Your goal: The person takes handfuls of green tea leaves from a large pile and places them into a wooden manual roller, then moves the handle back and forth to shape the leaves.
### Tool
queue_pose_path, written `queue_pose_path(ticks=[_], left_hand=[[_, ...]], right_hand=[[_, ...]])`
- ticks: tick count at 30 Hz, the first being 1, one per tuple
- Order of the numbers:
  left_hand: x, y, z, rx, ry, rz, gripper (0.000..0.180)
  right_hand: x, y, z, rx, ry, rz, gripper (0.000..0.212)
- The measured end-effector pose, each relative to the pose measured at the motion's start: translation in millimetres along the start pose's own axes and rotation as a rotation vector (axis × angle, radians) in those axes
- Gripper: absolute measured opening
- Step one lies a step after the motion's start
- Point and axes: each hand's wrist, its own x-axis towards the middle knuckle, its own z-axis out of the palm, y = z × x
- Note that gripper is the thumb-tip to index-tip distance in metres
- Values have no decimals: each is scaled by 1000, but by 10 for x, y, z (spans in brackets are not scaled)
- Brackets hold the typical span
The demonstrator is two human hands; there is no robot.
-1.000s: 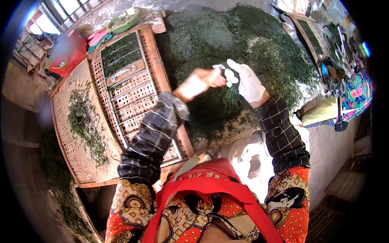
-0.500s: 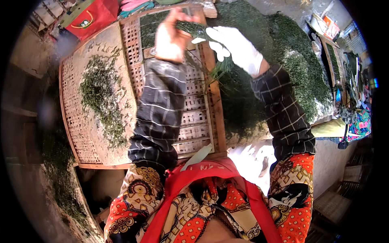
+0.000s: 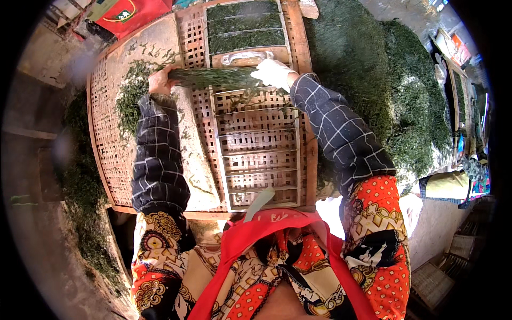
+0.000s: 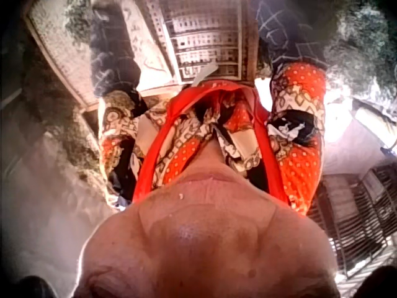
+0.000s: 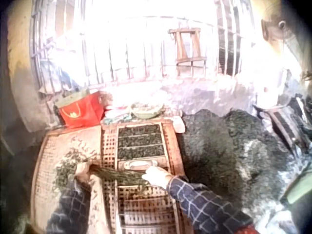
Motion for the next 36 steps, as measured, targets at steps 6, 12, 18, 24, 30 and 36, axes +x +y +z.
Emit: queue_pose_path(ticks=[6,12,18,24,30,36], left_hand=[[-158,479,-210,1019,71,-177,37],[-1226,-29,1862,1114,-135,492,92],[-927,-534,1920,1413,53,631,112],[-651,-58,807,1469,-255,527,98],[-874,-259,743,1331,-492,1044,47],[-1094,-578,1334,1399,-513,886,50]], right_hand=[[171,307,119,307,-147,305,37],[-9,165,-109,850,-141,161,23],[44,107,-55,157,-155,-192,23],[93,253,84,394,-212,196,30],[16,162,56,344,-125,270,34],[-178,346,-278,557,-238,108,30]])
